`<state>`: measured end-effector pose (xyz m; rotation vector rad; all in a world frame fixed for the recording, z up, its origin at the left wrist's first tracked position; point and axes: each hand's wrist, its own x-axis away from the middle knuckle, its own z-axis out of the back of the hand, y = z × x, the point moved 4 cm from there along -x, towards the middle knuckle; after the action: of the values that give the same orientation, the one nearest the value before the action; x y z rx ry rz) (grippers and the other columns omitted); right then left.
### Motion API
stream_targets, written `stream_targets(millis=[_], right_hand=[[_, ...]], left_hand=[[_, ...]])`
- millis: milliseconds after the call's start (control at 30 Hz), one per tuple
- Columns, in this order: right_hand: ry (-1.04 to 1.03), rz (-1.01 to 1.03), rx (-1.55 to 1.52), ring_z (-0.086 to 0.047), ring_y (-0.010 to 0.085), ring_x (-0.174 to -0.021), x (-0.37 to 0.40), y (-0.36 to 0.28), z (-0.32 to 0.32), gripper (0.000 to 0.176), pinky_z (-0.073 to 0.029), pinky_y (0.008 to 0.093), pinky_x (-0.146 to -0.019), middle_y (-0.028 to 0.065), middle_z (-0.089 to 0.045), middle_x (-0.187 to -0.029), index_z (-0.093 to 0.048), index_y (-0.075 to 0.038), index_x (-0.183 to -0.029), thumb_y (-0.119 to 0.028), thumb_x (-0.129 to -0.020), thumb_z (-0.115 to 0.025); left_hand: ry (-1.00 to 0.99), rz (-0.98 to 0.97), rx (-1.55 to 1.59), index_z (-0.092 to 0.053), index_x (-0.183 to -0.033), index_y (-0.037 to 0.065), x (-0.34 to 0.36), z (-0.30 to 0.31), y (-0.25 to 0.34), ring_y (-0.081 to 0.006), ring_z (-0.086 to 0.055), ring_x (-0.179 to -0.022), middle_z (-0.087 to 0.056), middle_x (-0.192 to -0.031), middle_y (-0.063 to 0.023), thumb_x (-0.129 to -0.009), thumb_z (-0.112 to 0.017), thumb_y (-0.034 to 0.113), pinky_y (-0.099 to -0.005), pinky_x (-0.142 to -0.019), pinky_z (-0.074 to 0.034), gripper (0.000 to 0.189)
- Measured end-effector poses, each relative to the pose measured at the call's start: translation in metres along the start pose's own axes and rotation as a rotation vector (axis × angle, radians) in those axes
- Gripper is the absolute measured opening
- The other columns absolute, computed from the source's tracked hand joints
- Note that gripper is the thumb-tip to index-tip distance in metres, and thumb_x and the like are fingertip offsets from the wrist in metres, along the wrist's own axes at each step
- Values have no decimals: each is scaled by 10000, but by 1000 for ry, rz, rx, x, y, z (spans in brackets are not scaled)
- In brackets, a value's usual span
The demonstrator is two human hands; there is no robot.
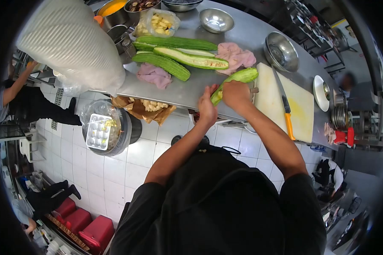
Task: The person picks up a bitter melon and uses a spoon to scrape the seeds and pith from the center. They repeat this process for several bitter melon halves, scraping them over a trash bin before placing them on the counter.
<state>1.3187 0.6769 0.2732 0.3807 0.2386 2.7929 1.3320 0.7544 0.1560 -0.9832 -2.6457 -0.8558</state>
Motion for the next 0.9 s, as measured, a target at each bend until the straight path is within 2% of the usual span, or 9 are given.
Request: stream_targets(millis=[100, 200, 267, 367, 467, 567, 667, 800, 900], right_hand=[[24, -7, -99, -697, 300, -776, 7, -11, 1, 193, -553, 414, -702, 181, -700, -817, -712, -41, -796, -208, -779, -616], [-175, -86, -215, -689, 310, -855, 12, -5, 4, 200, -544, 407, -752, 186, -704, -888, -712, -50, -862, -204, -785, -610], [-189, -97, -432, -675, 339, -861, 3, 6, -16, 234, -533, 426, -756, 204, -692, -895, -704, -34, -877, -224, -774, -617], [-147, -96, -707, -657, 373, -863, 5, 24, -13, 277, -518, 444, -753, 219, -678, -901, -693, -25, -914, -248, -761, -629], [-106, -90, -801, -653, 379, -847, 8, 31, -6, 275, -511, 451, -736, 217, -674, -903, -697, -36, -913, -250, -752, -633], [-114, -64, -905, -654, 378, -824, 10, 18, -8, 263, -512, 448, -728, 226, -669, -873, -697, -10, -857, -236, -739, -631], [-139, 35, -905, -654, 385, -794, 9, -19, 2, 256, -515, 441, -726, 240, -662, -827, -690, 23, -791, -214, -722, -623], [-271, 244, -986, -647, 331, -624, 16, -71, 32, 231, -509, 424, -650, 228, -643, -689, -688, 26, -759, -183, -738, -592], [-182, 263, -835, -632, 374, -609, 16, -98, 41, 223, -508, 441, -650, 260, -608, -644, -675, 39, -733, -149, -731, -554]], left_hand=[[19, 3, 11, -497, -1290, -47, -1, 1, -1, -247, -522, -1203, -551, -1301, -172, -1030, -373, 347, -362, -1048, -387, 487], [15, 54, 69, -500, -1291, -39, -4, -2, 2, -246, -523, -1194, -550, -1300, -161, -1027, -368, 379, -366, -1041, -387, 512], [-4, 69, 96, -497, -1296, -38, -9, -2, 3, -251, -521, -1193, -548, -1300, -158, -1021, -368, 417, -367, -1037, -385, 547], [-72, -34, -215, -486, -1327, -45, -17, -6, 18, -287, -524, -1189, -531, -1320, -195, -1004, -431, 395, -357, -1040, -371, 548], [-183, -632, -1136, -509, -1326, 10, 11, -20, 64, -328, -515, -1191, -540, -1294, -205, -933, -569, 309, -362, -1051, -353, 497], [-335, -822, -1314, -534, -1307, 54, 50, -43, 101, -351, -497, -1203, -542, -1268, -210, -834, -666, 185, -357, -1004, -407, 508], [-541, -757, -1342, -594, -1234, 46, 73, -36, 127, -348, -548, -1138, -574, -1221, -193, -792, -687, 108, -357, -913, -473, 456], [-483, -678, -1283, -659, -1050, 14, 81, 2, 163, -273, -623, -957, -635, -1060, -140, -768, -678, 26, -314, -801, -499, 283], [-354, -571, -1198, -665, -933, -11, 88, 32, 188, -205, -628, -849, -651, -922, -105, -754, -661, -8, -278, -770, -482, 179]])
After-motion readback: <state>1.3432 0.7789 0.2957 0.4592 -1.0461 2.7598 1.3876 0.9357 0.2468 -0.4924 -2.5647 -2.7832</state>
